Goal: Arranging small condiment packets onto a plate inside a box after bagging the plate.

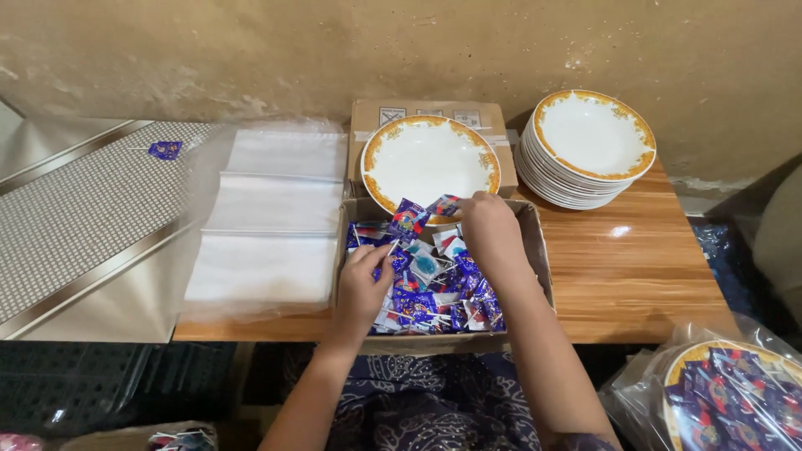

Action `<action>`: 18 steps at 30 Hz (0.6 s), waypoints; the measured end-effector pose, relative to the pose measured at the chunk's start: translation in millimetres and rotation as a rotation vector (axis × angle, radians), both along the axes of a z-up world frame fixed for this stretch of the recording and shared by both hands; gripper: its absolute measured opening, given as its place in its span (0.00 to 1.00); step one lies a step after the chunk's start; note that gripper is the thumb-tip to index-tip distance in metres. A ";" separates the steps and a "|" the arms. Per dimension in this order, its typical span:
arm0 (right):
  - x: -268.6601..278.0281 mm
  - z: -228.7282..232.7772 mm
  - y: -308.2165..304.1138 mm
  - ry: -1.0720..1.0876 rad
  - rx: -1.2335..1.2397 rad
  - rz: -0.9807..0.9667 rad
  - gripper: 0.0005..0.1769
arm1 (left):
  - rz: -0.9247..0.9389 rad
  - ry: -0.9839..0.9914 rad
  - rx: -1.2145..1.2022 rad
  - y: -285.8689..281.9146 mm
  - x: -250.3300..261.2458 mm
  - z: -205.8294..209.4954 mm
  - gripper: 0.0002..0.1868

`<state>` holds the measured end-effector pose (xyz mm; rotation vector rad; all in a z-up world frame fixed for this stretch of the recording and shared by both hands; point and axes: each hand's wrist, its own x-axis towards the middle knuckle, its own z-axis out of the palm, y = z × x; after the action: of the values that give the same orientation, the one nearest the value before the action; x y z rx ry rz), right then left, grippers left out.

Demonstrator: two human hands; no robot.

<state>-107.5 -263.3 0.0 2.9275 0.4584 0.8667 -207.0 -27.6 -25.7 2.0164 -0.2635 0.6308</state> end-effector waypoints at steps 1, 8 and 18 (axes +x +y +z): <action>4.0 3.6 4.4 -0.001 0.000 0.002 0.04 | 0.002 -0.001 0.000 -0.1 -0.3 1.6 0.11; 55.8 8.5 32.8 0.217 0.161 -0.045 0.07 | 0.040 0.006 0.030 -0.3 7.0 -11.3 0.11; 33.7 20.9 27.4 0.227 0.590 0.089 0.04 | 0.059 -0.020 0.042 0.2 9.8 -21.6 0.07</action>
<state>-73.9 -236.0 21.0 3.5972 0.4013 0.7896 -197.2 -27.4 -47.3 2.0651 -0.2310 0.6879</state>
